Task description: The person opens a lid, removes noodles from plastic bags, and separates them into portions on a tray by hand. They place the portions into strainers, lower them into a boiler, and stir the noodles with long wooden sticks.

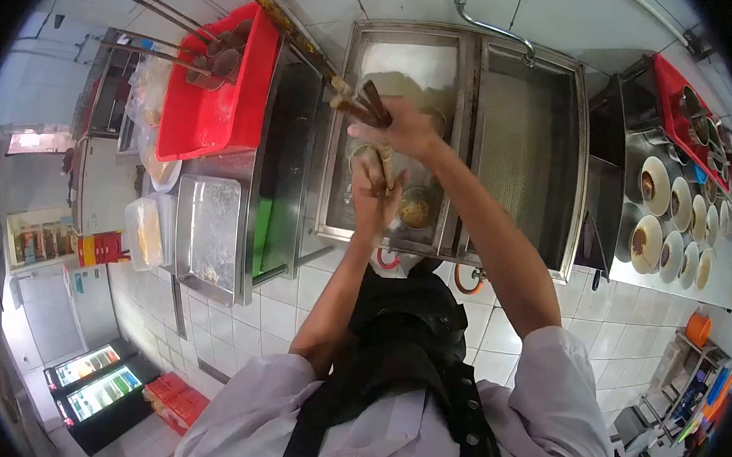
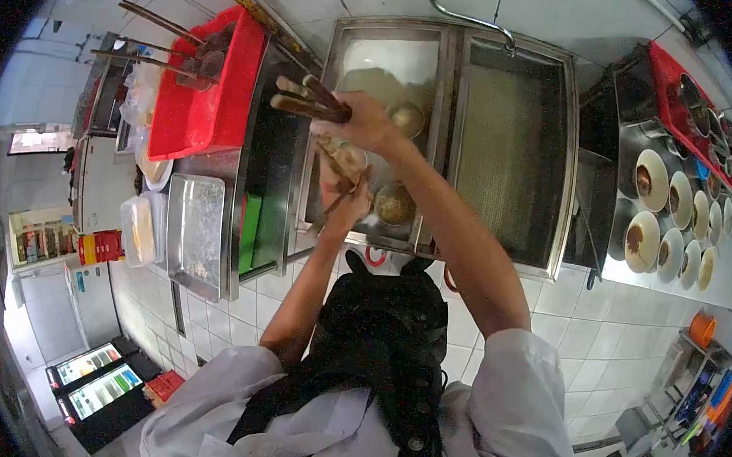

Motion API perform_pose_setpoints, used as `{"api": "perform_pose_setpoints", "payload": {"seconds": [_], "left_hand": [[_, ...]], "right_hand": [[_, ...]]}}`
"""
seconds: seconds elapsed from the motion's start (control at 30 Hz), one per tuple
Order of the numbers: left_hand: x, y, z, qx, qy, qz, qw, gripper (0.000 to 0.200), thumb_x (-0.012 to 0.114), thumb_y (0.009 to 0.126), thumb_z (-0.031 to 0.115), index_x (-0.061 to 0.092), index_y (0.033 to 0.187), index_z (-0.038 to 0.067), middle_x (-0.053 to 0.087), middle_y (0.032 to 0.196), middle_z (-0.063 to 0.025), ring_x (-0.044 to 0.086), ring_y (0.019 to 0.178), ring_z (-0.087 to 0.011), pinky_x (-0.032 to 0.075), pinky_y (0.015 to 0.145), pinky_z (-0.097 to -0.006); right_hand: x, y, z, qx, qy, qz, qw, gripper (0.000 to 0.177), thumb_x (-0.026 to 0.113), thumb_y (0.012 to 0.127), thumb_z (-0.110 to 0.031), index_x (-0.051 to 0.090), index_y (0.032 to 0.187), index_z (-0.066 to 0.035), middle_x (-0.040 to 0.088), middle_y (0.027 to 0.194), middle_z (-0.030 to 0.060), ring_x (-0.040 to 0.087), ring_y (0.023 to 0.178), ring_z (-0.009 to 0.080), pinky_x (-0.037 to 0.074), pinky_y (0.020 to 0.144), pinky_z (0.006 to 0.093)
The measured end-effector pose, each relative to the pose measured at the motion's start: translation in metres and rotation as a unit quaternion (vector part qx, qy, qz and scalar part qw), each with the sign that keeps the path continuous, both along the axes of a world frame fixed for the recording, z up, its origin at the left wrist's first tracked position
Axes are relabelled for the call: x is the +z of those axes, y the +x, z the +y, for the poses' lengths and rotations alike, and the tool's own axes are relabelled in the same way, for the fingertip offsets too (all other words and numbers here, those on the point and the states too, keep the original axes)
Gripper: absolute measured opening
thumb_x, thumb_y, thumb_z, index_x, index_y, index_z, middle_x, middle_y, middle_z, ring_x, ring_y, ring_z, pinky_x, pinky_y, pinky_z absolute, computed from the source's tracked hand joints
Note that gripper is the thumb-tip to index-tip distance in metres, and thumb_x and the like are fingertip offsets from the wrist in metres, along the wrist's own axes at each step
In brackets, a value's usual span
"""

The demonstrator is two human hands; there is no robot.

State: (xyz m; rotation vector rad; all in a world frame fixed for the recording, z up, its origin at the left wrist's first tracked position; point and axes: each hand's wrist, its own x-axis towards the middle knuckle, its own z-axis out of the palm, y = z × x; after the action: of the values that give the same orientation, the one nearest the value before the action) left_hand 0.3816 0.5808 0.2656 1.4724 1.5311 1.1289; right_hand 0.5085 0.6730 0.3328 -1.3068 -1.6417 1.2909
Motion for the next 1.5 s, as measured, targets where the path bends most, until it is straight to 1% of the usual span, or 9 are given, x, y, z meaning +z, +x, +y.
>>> {"api": "perform_pose_setpoints", "payload": {"seconds": [0.13, 0.2, 0.3, 0.47, 0.7, 0.83, 0.9, 1.17, 1.5], "left_hand": [[0.03, 0.001, 0.029, -0.083, 0.127, 0.018, 0.988, 0.077, 0.077, 0.074, 0.014, 0.029, 0.134, 0.006, 0.038, 0.128, -0.0092, 0.044, 0.111, -0.0209, 0.041, 0.093, -0.0346], [0.036, 0.015, 0.043, -0.152, 0.034, -0.042, 0.987, 0.075, 0.077, 0.074, 0.02, 0.034, 0.134, 0.005, 0.044, 0.127, -0.011, 0.046, 0.114, -0.0219, 0.042, 0.093, -0.0353], [0.032, 0.002, 0.082, -0.231, 0.012, -0.093, 0.968, 0.068, 0.078, 0.073, 0.019, 0.042, 0.129, 0.007, 0.051, 0.12, -0.0103, 0.05, 0.109, -0.0214, 0.043, 0.093, -0.0355], [0.067, 0.018, 0.088, -0.215, 0.1, -0.107, 0.966, 0.045, 0.078, 0.073, 0.015, 0.055, 0.111, 0.009, 0.058, 0.108, -0.0075, 0.056, 0.099, -0.0178, 0.045, 0.087, -0.0329], [0.054, 0.007, 0.087, -0.276, -0.022, -0.111, 0.954, 0.019, 0.074, 0.077, 0.011, 0.06, 0.088, 0.006, 0.062, 0.082, 0.0005, 0.059, 0.079, -0.0102, 0.049, 0.072, -0.0274], [0.049, -0.002, 0.048, -0.215, 0.013, -0.131, 0.968, 0.009, 0.067, 0.083, 0.011, 0.058, 0.084, 0.01, 0.062, 0.086, -0.0011, 0.059, 0.083, -0.0121, 0.047, 0.076, -0.0292], [0.054, -0.001, 0.039, -0.202, 0.027, -0.137, 0.969, 0.01, 0.066, 0.083, 0.009, 0.056, 0.084, 0.009, 0.061, 0.085, 0.0, 0.058, 0.082, -0.011, 0.046, 0.076, -0.0277], [0.083, -0.017, 0.056, -0.312, 0.037, -0.109, 0.943, 0.025, 0.071, 0.078, 0.015, 0.06, 0.097, 0.005, 0.061, 0.09, -0.0012, 0.056, 0.084, -0.0095, 0.045, 0.08, -0.0253], [0.079, -0.027, 0.076, -0.427, 0.054, -0.197, 0.881, 0.033, 0.069, 0.076, 0.019, 0.056, 0.102, 0.004, 0.061, 0.081, -0.007, 0.058, 0.078, -0.0151, 0.047, 0.075, -0.0337]], "right_hand": [[0.028, 0.064, -0.038, 0.021, 0.145, -0.03, 0.989, 0.046, 0.065, 0.085, -0.021, 0.051, 0.126, -0.004, 0.049, 0.128, 0.0099, 0.047, 0.12, 0.0193, 0.038, 0.098, 0.0283], [0.021, 0.158, -0.089, -0.146, 0.132, 0.05, 0.979, 0.033, 0.064, 0.084, -0.015, 0.06, 0.115, -0.005, 0.066, 0.102, 0.0114, 0.063, 0.094, 0.0251, 0.048, 0.083, 0.033], [-0.058, 0.288, -0.169, -0.328, 0.038, -0.395, 0.857, 0.025, 0.051, 0.082, 0.0, 0.062, 0.105, -0.001, 0.064, 0.094, 0.0208, 0.064, 0.084, 0.0325, 0.05, 0.074, 0.0375], [-0.147, 0.384, -0.246, -0.184, -0.18, -0.602, 0.756, 0.025, 0.054, 0.077, -0.004, 0.058, 0.101, -0.002, 0.059, 0.104, 0.0199, 0.055, 0.103, 0.0358, 0.043, 0.085, 0.0461], [-0.218, 0.465, -0.289, -0.106, -0.029, -0.651, 0.751, 0.013, 0.057, 0.079, -0.013, 0.055, 0.09, -0.007, 0.061, 0.086, 0.0141, 0.061, 0.079, 0.0358, 0.051, 0.066, 0.0443], [0.016, 0.284, -0.253, -0.311, -0.07, -0.627, 0.711, 0.018, 0.046, 0.087, -0.012, 0.062, 0.09, -0.005, 0.064, 0.086, 0.0198, 0.063, 0.082, 0.0384, 0.05, 0.069, 0.0477], [0.074, 0.212, -0.237, -0.186, 0.015, -0.545, 0.817, 0.025, 0.041, 0.09, -0.01, 0.064, 0.096, -0.006, 0.064, 0.087, 0.0207, 0.064, 0.082, 0.0361, 0.052, 0.069, 0.0454], [-0.043, -0.011, -0.146, 0.145, -0.001, -0.618, 0.773, 0.014, 0.056, 0.081, -0.011, 0.068, 0.075, -0.006, 0.067, 0.077, 0.0112, 0.068, 0.073, 0.028, 0.054, 0.062, 0.0378], [-0.023, -0.027, -0.144, 0.049, -0.054, -0.622, 0.779, 0.019, 0.051, 0.087, -0.011, 0.067, 0.085, -0.003, 0.068, 0.081, 0.0164, 0.068, 0.078, 0.0328, 0.056, 0.066, 0.0414]]}}
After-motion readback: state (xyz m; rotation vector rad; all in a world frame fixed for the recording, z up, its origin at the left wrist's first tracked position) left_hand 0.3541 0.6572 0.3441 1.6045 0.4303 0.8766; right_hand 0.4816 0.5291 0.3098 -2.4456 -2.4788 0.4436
